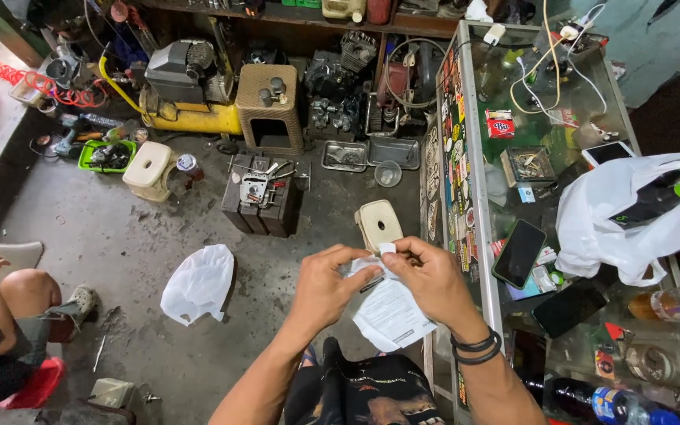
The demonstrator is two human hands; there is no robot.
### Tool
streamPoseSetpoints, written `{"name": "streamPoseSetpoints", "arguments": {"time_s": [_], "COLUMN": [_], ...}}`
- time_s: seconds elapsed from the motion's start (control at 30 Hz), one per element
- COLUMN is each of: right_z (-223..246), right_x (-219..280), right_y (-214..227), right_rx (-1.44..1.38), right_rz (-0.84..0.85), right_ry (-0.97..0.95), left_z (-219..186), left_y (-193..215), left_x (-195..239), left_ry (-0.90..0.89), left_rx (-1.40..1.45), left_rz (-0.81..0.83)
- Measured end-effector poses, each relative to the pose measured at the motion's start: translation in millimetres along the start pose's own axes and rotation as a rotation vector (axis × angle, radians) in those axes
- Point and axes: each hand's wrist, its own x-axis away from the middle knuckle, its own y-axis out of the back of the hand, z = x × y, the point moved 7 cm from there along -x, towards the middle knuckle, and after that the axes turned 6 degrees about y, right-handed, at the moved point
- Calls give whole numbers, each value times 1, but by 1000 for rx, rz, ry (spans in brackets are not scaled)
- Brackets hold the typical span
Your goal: Cutting a small piece of red tubing and applying it to a motorcycle engine cylinder head
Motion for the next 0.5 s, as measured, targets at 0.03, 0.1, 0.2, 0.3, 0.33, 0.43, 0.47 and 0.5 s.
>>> {"name": "streamPoseSetpoints", "arguments": {"time_s": [0.03, 0.1, 0.2, 0.3, 0.33, 0.43, 0.47, 0.5], "right_z": [-1, 2, 1, 2, 2, 6, 5, 4], "right_x": [1, 1, 3, 3, 4, 4, 3, 3], "right_y": [-1, -1, -1, -2, -2, -3, -4, -4], "right_rx": [1, 32, 38, 32, 48, 42, 41, 43], "right_rz": [13, -4, -21, -11, -2, -6, -8, -22], "right_ry": [2, 13, 36, 37, 27, 28, 28, 29], "left_z": [0, -1, 1, 3, 3, -4, -7, -11], "left_y": [1, 1, 1, 2, 3, 1, 2, 3], "left_x": [-1, 0, 1, 2, 2, 3, 4, 5], "left_ry": [2, 3, 5, 1, -3, -21, -22, -38], "left_rx": [-7, -17, -28, -25, -23, -18, -18, -31], "left_rz": [-5, -3, -7, -16, -19, -19, -17, -18]}}
